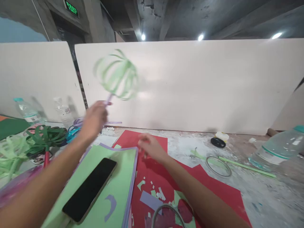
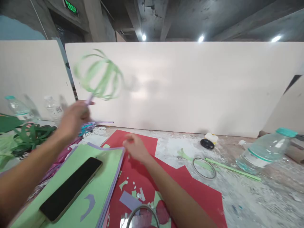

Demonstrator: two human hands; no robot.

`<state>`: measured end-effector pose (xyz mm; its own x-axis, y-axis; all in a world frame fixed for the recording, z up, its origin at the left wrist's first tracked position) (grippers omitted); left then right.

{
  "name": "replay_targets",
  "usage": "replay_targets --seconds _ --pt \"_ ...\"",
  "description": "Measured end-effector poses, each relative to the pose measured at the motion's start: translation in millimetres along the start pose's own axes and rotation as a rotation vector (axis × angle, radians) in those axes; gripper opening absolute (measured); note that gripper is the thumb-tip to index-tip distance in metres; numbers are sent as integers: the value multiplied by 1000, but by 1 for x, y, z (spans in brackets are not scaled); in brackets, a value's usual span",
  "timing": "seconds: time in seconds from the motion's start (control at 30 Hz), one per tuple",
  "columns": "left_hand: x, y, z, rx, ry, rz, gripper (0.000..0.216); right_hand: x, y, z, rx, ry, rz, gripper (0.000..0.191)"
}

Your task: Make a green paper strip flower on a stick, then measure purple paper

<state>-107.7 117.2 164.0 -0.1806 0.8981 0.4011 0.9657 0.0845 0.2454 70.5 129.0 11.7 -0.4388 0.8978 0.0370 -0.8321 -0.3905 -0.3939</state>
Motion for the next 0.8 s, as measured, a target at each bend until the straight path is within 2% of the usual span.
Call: replay_targets --seconds 0.07,0.1,0.17,0.23,0.3,0.37,0.47,0.67,0.8 --pt "-11 51 12 -80 -19 81 17 -18 -59 24 52 -79 -217 38" --pt "-19 80 19 -118 -34 137 18 -32 -86 36 67 -119 -288 38" --pt "-40 139 34 -347 -136 293 14 -61 -128 55 76 -178 -369 37" --pt "-63 179 43 -477 -204 383 15 -88 -153 68 103 -230 -393 37" --pt "-83 201 50 -523 -232 429 18 -106 -160 73 140 -283 -363 36" --pt "-98 211 56 -530 -246 461 20 -113 -158 72 153 -318 -319 33" --pt "-112 213 69 -510 -277 495 25 -111 -150 65 146 -324 -278 28" --pt "-118 198 96 -385 -345 529 31 -102 -137 50 109 -266 -265 24" --pt "-115 186 107 -99 -302 559 30 -100 -135 43 89 -246 -289 27"
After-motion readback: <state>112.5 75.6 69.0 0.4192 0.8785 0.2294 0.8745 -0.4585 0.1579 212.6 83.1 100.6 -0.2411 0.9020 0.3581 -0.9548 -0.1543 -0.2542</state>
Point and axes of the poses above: each hand's wrist, its own x-axis towards the middle knuckle, its own y-axis out of the palm, z = x × y, the point moved 10 cm from there along x, towards the middle knuckle, and after that the axes turned 14 degrees about -x, right-handed, at the moved point
